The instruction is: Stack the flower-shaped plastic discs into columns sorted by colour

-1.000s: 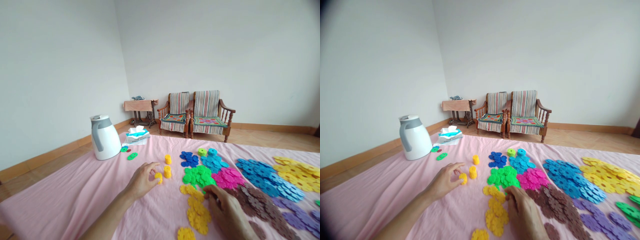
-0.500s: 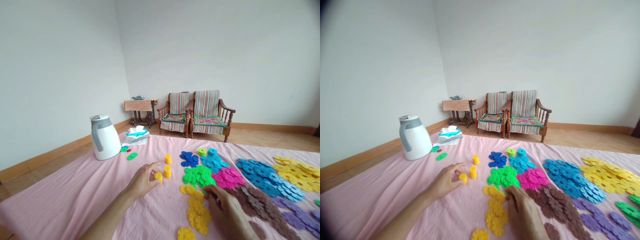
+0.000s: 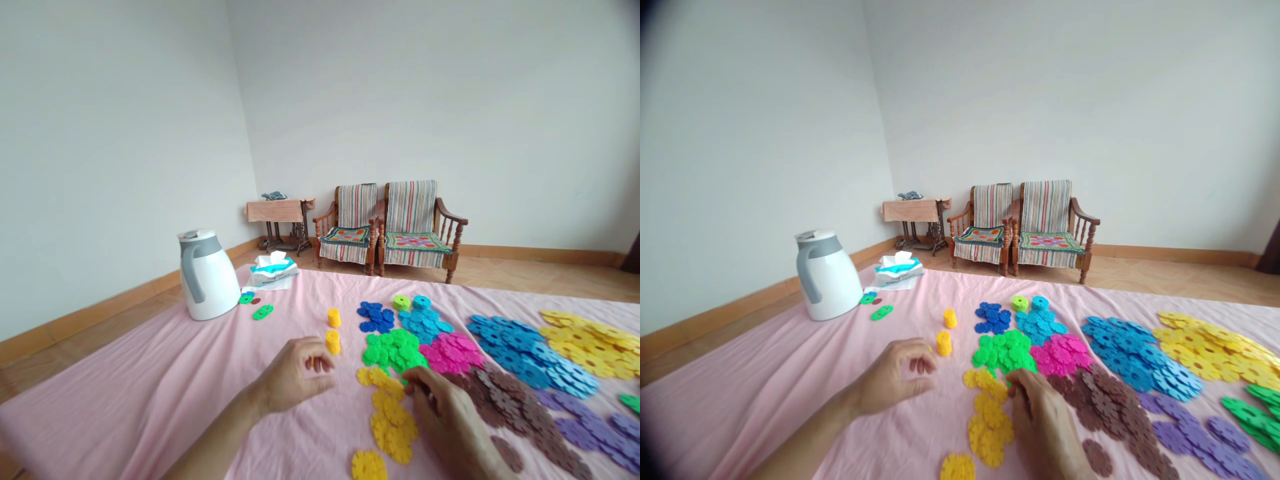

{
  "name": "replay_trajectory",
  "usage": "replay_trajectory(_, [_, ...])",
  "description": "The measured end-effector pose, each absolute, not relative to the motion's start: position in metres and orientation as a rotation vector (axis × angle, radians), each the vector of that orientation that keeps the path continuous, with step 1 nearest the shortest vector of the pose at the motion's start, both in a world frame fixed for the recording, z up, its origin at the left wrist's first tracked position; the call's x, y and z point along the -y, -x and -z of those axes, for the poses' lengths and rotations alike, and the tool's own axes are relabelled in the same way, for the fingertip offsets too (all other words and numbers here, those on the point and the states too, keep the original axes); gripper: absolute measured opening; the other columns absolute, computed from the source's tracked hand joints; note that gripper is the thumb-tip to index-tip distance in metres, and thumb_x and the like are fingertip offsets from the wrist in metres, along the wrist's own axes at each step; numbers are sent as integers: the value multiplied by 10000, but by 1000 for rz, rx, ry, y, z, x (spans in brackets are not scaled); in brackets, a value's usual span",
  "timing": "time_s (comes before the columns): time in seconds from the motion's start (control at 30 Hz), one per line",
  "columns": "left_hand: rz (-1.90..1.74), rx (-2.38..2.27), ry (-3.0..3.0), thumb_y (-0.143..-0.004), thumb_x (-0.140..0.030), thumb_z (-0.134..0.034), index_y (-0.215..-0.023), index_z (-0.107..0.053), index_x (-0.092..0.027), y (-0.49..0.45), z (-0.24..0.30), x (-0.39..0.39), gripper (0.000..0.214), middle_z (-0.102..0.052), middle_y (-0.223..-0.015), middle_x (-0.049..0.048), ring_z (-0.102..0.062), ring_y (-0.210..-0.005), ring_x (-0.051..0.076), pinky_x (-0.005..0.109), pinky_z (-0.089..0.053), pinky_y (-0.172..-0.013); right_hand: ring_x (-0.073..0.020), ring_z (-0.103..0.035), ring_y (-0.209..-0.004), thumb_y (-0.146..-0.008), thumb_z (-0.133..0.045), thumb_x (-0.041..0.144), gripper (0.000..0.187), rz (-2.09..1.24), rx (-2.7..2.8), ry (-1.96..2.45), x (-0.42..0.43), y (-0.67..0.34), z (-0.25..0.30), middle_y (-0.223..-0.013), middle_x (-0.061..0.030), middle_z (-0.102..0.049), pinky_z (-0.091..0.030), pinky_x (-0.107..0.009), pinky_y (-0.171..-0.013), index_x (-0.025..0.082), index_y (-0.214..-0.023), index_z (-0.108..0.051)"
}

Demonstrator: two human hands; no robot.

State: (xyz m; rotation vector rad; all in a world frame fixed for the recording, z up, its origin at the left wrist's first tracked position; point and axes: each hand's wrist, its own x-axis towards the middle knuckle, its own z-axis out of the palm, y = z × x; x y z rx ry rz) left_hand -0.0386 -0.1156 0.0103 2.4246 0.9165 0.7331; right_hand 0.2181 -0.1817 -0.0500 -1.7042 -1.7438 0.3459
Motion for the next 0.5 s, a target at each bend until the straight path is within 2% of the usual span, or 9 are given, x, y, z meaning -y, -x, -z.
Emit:
replay_trajectory(0.1, [-493,-654,-2519,-674,-433,-711,-804,-641,-162,23,-8,133,309,-591,-708,10,-527,-650,125,212,-419,-589,-175,-630,-788,-827,-330,255,306,-355,1743,1717,182,-218,50,-825,-10,-693,-438,-260,-676,238,-885,-630])
replay_trajectory(0.17, [-380,-511,-2602,-638,-451,-731,-858,-637,-167,14,-3,141,371,-605,-757,18,-536,-684,140,222,-425,-609,-174,-627,-776,-830,-326,248,297,-347,1740,1716,181,-217,50,-818,-10,-690,-430,-261,-671,236,-865,-620])
replay_trajectory(0.3, [-254,-377,-2715,-667,-402,-716,-889,-620,-171,5,6,146,335,-606,-812,22,-549,-762,159,226,-429,-663,-170,-621,-743,-834,-324,241,289,-334,1750,1708,181,-217,51,-805,-6,-686,-417,-259,-653,239,-850,-613])
replay_trajectory(0.5, [-265,-431,-2631,-641,-356,-748,-853,-604,-172,7,7,143,316,-566,-739,-8,-527,-694,128,197,-408,-609,-169,-621,-759,-834,-323,242,286,-328,1747,1710,182,-216,50,-810,-2,-685,-418,-258,-668,243,-840,-609])
